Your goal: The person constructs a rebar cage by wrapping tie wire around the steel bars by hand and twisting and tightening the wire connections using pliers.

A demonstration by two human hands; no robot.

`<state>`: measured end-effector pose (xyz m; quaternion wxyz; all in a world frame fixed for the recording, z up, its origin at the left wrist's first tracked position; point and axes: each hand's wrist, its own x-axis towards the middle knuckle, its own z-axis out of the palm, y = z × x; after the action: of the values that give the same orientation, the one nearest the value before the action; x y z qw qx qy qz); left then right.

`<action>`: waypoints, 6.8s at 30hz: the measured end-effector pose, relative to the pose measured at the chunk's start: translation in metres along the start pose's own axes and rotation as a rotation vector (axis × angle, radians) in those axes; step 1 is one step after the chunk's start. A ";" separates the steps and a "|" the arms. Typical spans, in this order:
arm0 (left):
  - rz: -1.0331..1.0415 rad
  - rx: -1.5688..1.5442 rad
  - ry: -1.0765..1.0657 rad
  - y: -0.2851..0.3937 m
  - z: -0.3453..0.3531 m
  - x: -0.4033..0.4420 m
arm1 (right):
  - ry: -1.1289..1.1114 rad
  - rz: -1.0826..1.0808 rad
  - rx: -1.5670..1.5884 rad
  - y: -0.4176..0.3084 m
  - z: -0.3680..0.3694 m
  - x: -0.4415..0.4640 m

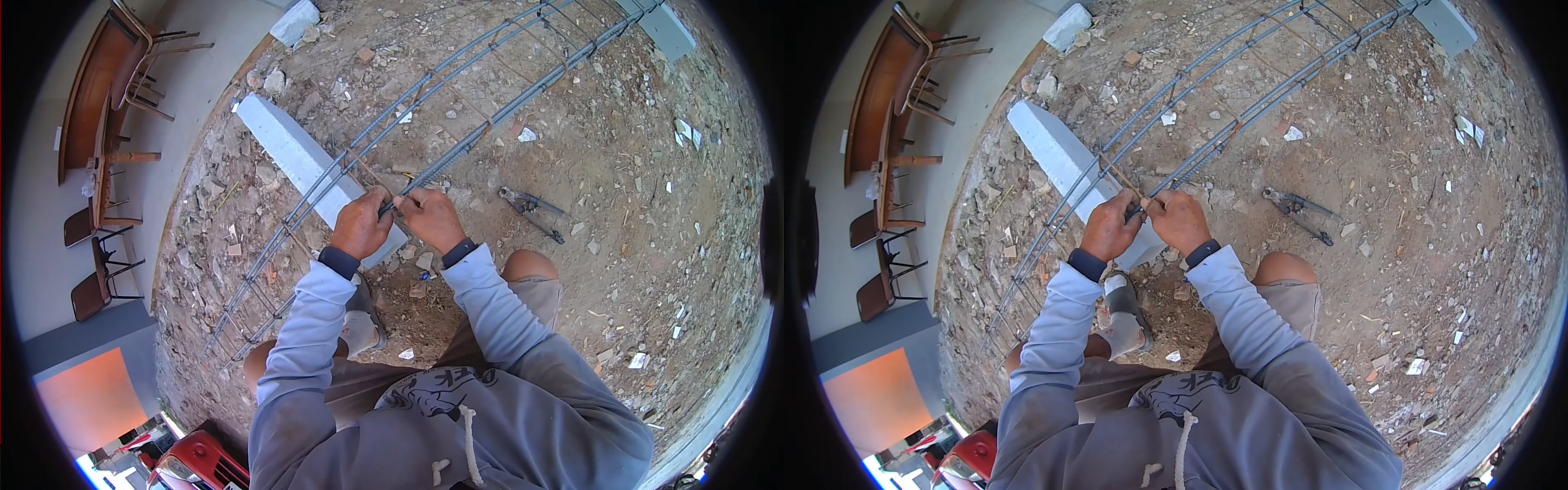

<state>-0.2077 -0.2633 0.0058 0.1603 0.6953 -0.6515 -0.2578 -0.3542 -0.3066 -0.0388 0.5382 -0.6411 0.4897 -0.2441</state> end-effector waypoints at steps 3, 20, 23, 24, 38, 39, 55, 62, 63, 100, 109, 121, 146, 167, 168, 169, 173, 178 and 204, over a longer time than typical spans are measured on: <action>0.074 -0.014 -0.025 -0.004 -0.006 0.004 | -0.004 0.026 -0.018 -0.002 0.001 -0.001; -0.333 -0.206 -0.386 -0.010 -0.020 0.026 | -0.275 0.343 0.518 0.011 -0.006 0.010; -0.371 -0.086 -0.446 0.001 -0.021 0.031 | -0.284 0.341 0.529 0.012 -0.006 0.011; -0.387 -0.061 -0.475 0.002 -0.020 0.033 | -0.282 0.341 0.526 0.010 -0.007 0.010; -0.387 -0.245 -0.238 -0.026 -0.002 0.019 | -0.210 0.323 0.392 0.006 -0.006 0.003; -0.435 -0.318 -0.251 -0.019 -0.006 0.020 | -0.212 0.333 0.375 0.007 -0.005 0.004; -0.324 -0.207 -0.149 -0.025 -0.003 0.020 | -0.292 0.534 0.823 0.006 -0.004 0.002; -0.271 0.115 -0.268 -0.008 -0.013 0.027 | -0.287 0.542 0.821 0.003 -0.005 0.000; -0.266 0.114 -0.288 -0.008 -0.015 0.029 | -0.275 0.541 0.814 0.003 -0.004 0.000; -0.572 -1.264 0.220 -0.025 0.009 0.008 | 0.082 0.124 0.138 -0.003 0.014 -0.003; -0.316 -0.814 0.493 0.018 0.029 -0.018 | 0.019 0.143 0.122 -0.003 0.010 -0.001; 0.114 0.209 0.432 0.046 0.043 -0.039 | 0.093 -0.018 0.025 -0.003 0.003 -0.039; -0.017 -0.279 0.569 0.016 0.055 -0.035 | -0.711 -0.096 -0.699 -0.065 -0.052 -0.015; -0.689 -1.445 0.222 0.042 0.046 -0.040 | -0.158 0.293 -1.178 0.248 -0.153 -0.020; -0.655 -1.562 0.220 0.043 0.051 -0.036 | -0.252 0.315 -1.181 0.237 -0.157 -0.019; -0.620 -1.685 0.216 0.042 0.055 -0.032 | -0.219 0.285 -1.128 0.223 -0.159 -0.018; -0.597 -1.931 0.208 0.033 0.072 -0.026 | -0.100 0.145 -0.797 0.193 -0.173 -0.034; -0.550 -2.116 0.176 0.029 0.078 -0.026 | -0.068 0.530 0.191 0.107 -0.199 -0.040; -0.433 -2.183 0.335 0.047 0.105 -0.017 | -0.556 -0.341 -1.804 -0.153 -0.101 -0.022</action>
<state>-0.3061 -0.2388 -0.0513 0.7202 0.3071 0.0870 -0.6159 -0.3919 -0.3412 0.1381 -0.1040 -0.9117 0.2481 0.3105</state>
